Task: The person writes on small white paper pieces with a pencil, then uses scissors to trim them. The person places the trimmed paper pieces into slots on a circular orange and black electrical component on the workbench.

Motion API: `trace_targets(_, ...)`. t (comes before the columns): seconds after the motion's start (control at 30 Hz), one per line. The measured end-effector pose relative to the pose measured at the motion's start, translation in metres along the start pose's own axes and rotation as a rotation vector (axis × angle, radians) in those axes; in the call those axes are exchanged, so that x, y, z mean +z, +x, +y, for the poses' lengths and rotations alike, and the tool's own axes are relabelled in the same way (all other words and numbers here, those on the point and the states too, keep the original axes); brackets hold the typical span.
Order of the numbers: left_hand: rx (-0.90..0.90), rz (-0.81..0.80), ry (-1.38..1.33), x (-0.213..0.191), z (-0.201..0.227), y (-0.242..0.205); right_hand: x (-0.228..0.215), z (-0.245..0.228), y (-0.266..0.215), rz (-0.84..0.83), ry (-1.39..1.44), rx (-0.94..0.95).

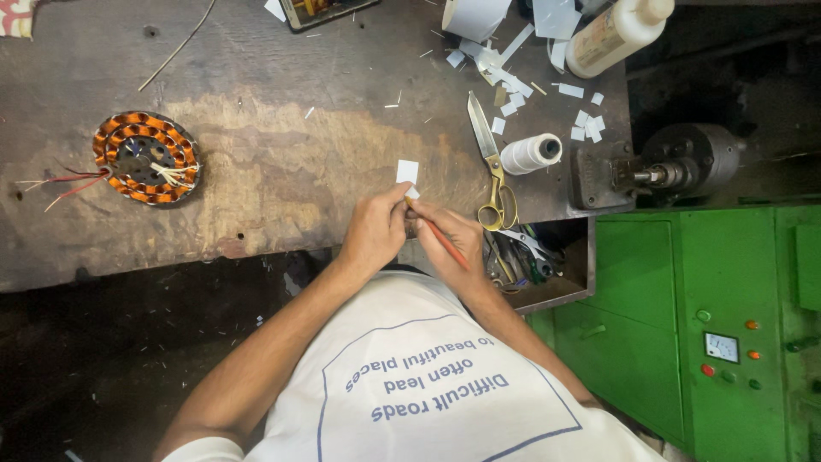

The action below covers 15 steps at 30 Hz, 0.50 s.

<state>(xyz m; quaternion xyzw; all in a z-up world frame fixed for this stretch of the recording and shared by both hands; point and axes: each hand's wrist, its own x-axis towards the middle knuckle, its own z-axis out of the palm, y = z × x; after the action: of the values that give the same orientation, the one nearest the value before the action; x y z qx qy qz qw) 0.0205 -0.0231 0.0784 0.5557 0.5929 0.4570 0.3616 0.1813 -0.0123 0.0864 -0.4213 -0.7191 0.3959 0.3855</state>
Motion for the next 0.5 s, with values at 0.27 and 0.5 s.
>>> trace_targets(0.27, -0.044, -0.094, 0.086, -0.007, 0.011, -0.006, 0.002, 0.004, -0.007, -0.041, -0.043, -0.056)
trace_targets(0.5, -0.106, -0.086, 0.094, -0.014, 0.012, -0.008, 0.013, 0.014, -0.004, -0.064, 0.206, 0.115)
